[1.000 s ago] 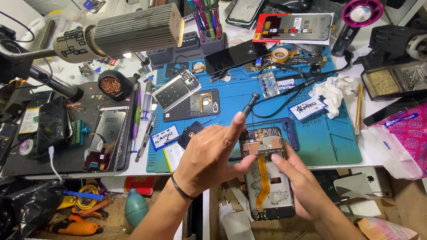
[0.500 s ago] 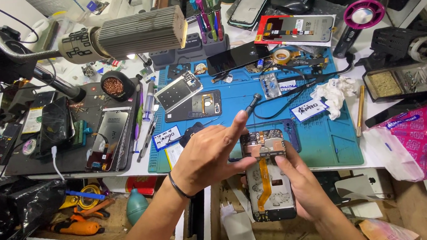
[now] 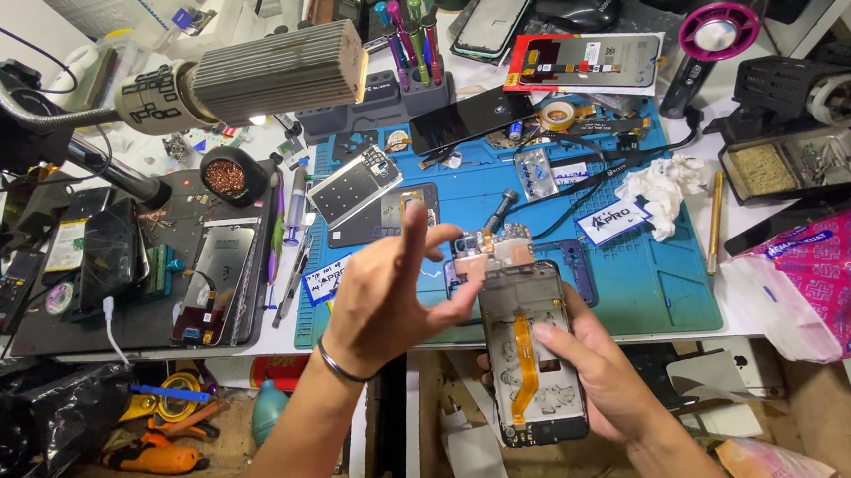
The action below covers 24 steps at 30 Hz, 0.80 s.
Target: Repairing a mobile phone by disassembling components and inspecting the screen assembly
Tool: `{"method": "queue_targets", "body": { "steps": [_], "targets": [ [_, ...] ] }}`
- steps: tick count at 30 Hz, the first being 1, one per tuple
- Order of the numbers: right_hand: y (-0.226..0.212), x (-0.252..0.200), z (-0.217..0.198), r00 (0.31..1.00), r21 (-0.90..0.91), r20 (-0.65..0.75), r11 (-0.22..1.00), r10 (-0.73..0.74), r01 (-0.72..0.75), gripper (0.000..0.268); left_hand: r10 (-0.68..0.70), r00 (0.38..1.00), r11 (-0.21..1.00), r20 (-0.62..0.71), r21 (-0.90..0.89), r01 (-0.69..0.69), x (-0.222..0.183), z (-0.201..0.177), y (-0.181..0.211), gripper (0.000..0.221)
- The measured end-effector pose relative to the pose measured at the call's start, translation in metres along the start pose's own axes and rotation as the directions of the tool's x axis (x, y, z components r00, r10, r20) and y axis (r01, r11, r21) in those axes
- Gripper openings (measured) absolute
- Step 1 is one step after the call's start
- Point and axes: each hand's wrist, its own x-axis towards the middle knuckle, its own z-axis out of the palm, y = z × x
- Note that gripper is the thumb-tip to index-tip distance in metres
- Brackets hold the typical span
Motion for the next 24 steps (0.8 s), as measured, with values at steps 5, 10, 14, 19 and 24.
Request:
{"method": "queue_targets", "body": {
  "steps": [5, 10, 14, 19, 24],
  "targets": [
    [-0.003, -0.002, 0.001, 1.0, -0.03, 0.003, 0.999, 0.031, -0.031, 0.056, -0.028, 0.998, 0.998, 0.061, 0.059, 0.024, 0.009, 0.004, -0.031, 0.113],
    [0.004, 0.008, -0.014, 0.995, 0.016, 0.1, 1.0, -0.015, 0.013, 0.053, -0.17, 0.983, 0.97, 0.064, 0.189, 0.155, 0.028, 0.046, -0.078, 0.094],
    [0.008, 0.012, -0.019, 0.992, 0.018, 0.124, 1.0, -0.018, 0.016, 0.056, -0.418, 0.888, 0.858, 0.192, 0.404, 0.316, 0.048, 0.09, -0.106, 0.109],
    [0.011, 0.016, -0.024, 0.991, 0.044, 0.135, 0.999, -0.024, 0.018, 0.059, -0.491, 0.853, 0.799, 0.18, 0.482, 0.358, 0.056, 0.132, -0.129, 0.103],
    [0.011, 0.016, -0.025, 0.986, 0.035, 0.162, 0.999, -0.026, 0.02, 0.064, -0.504, 0.829, 0.775, 0.243, 0.551, 0.31, 0.051, 0.143, -0.136, 0.102]
  ]
}}
